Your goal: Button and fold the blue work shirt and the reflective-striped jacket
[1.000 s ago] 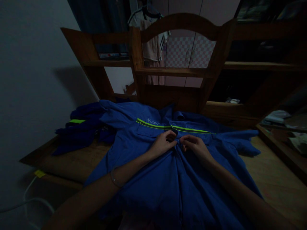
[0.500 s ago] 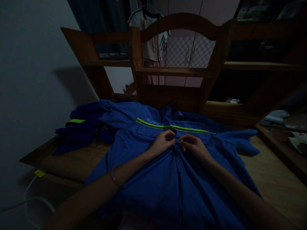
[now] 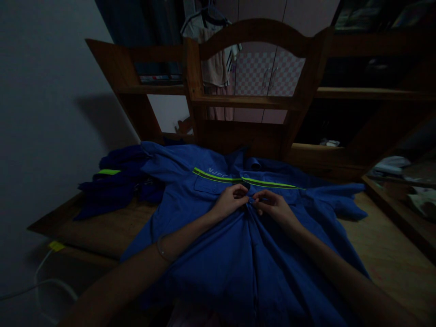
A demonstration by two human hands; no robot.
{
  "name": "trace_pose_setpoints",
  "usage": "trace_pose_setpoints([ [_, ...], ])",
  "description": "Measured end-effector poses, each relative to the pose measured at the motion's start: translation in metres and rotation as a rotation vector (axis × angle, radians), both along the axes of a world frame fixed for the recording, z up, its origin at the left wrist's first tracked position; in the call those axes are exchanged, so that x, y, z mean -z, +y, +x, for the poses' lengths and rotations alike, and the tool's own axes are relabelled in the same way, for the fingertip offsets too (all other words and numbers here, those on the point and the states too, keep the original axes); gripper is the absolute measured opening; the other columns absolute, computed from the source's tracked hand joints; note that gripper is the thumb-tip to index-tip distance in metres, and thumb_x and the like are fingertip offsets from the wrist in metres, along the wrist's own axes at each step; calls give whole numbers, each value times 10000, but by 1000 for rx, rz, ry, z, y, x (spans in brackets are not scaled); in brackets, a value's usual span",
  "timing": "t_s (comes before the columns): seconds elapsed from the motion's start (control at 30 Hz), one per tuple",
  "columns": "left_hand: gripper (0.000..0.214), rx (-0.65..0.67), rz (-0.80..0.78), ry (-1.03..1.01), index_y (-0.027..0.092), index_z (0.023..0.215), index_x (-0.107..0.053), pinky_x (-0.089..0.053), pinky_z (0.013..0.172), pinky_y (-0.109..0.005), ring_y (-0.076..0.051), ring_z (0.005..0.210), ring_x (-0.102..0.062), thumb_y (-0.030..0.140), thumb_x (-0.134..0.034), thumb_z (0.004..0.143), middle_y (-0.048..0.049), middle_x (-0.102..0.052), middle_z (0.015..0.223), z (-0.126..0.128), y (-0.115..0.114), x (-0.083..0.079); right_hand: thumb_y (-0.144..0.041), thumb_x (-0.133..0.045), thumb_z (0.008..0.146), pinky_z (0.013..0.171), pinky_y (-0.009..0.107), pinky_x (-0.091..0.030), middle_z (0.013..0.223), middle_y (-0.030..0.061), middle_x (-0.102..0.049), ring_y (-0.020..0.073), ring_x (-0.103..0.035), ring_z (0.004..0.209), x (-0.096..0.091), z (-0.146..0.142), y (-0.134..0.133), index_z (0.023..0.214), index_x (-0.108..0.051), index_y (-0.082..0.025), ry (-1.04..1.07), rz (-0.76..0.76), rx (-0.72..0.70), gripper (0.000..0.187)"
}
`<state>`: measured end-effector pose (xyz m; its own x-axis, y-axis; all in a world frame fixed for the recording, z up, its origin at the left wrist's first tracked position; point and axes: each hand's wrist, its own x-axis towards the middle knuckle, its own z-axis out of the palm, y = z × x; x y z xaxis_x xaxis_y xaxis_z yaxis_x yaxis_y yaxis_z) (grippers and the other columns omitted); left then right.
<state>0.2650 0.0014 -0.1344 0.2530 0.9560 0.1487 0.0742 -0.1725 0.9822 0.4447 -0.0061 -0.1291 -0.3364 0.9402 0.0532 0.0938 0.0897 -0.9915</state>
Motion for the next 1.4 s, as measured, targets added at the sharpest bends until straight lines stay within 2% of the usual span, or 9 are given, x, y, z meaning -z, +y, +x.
trace_pose_setpoints([
  [0.3, 240, 45, -34, -39, 123, 890, -581, -466, 572, -209, -115, 669, -571, 282, -650, 723, -18, -590, 788, -1, 0, -1, -348, -677, 685, 536, 236, -422, 743, -6, -578, 83, -518, 519, -6, -2, -3, 860, -596, -165, -8, -21, 18, 265],
  [0.73, 219, 12, -71, -63, 116, 879, -585, -454, 539, -197, -101, 615, -548, 246, -642, 712, -9, -580, 744, 0, 2, 0, -327, -665, 708, 536, 238, -418, 707, -20, -561, 85, -520, 516, -7, -2, -3, 856, -589, -161, -25, -10, 15, 236],
  [1.07, 163, -3, -99, -92, 122, 836, -619, -465, 530, -197, -110, 599, -579, 264, -569, 774, -14, -598, 690, -4, 4, -2, -309, -658, 710, 530, 238, -420, 710, -17, -565, 84, -520, 502, -7, -2, -3, 847, -577, -163, -33, -13, 16, 216],
  [1.4, 253, -40, -100, -97, 101, 869, -627, -507, 512, -215, -122, 567, -619, 308, -669, 731, -43, -648, 673, -6, 2, -1, -331, -677, 689, 530, 238, -423, 700, -17, -570, 86, -521, 502, -11, -3, -5, 840, -585, -163, -23, -38, 23, 244],
])
